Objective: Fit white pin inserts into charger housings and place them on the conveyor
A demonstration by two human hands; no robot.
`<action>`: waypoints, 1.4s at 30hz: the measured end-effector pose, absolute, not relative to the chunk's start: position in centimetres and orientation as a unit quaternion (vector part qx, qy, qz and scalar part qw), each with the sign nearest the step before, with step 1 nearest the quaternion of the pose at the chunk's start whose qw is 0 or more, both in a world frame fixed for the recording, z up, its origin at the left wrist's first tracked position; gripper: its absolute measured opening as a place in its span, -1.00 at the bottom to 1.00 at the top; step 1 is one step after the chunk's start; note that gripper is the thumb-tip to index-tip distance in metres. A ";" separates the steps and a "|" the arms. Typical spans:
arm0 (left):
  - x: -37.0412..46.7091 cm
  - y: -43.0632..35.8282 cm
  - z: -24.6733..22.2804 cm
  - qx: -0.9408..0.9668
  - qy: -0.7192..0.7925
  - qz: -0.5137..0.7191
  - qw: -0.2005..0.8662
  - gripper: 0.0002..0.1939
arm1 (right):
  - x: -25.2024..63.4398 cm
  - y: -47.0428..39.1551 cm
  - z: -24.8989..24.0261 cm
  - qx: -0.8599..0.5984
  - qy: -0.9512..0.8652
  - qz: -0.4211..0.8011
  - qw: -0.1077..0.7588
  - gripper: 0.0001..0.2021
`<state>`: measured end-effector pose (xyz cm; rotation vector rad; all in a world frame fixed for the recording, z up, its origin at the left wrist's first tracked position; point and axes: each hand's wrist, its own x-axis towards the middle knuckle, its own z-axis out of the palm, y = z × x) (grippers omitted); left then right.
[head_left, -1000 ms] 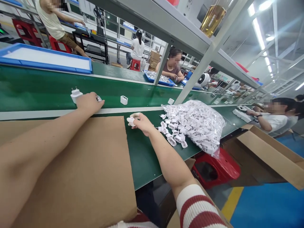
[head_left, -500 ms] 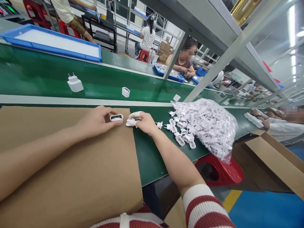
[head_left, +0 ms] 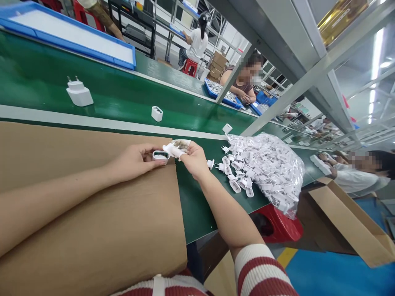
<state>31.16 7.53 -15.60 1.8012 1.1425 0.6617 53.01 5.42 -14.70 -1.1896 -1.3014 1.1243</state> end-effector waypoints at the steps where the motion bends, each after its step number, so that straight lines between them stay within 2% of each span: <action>1: 31.2 7.5 -15.6 0.728 0.456 0.268 0.436 -0.28 | 52.7 5.2 -14.7 -0.496 -0.578 0.418 0.495 -0.72; 4: 31.4 7.4 -15.6 0.728 0.430 0.283 0.453 -0.33 | 52.1 4.5 -14.7 -0.482 -0.715 0.244 0.443 -0.80; 7: 31.5 7.4 -15.8 0.723 0.414 0.298 0.466 -0.35 | 52.0 4.1 -14.5 -0.463 -0.791 0.136 0.376 -0.73; 17: 31.5 7.3 -15.8 0.733 0.426 0.296 0.439 -0.35 | 52.3 4.8 -15.1 -0.465 -0.817 0.071 0.335 -0.65; 22: 31.4 7.5 -15.9 0.744 0.432 0.281 0.425 -0.27 | 52.5 5.2 -15.5 -0.451 -0.830 0.049 0.325 -0.70; 28: 31.5 7.4 -15.8 0.753 0.433 0.279 0.409 -0.32 | 52.6 5.1 -15.2 -0.452 -0.784 0.092 0.415 -0.79; 32: 31.6 7.2 -15.5 0.754 0.463 0.252 0.392 -0.39 | 52.2 5.0 -15.8 -0.453 -0.714 0.208 0.492 -0.79; 35: 31.3 7.3 -15.3 0.765 0.456 0.252 0.379 -0.40 | 51.7 5.0 -16.3 -0.451 -0.667 0.299 0.511 -0.77; 38: 31.0 7.2 -14.9 0.752 0.439 0.250 0.423 -0.48 | 51.4 5.0 -16.3 -0.462 -0.628 0.332 0.531 -0.73; 42: 31.1 7.0 -14.3 0.657 0.479 0.314 0.490 -0.18 | 51.6 4.9 -16.0 -0.491 -0.594 0.329 0.545 -0.70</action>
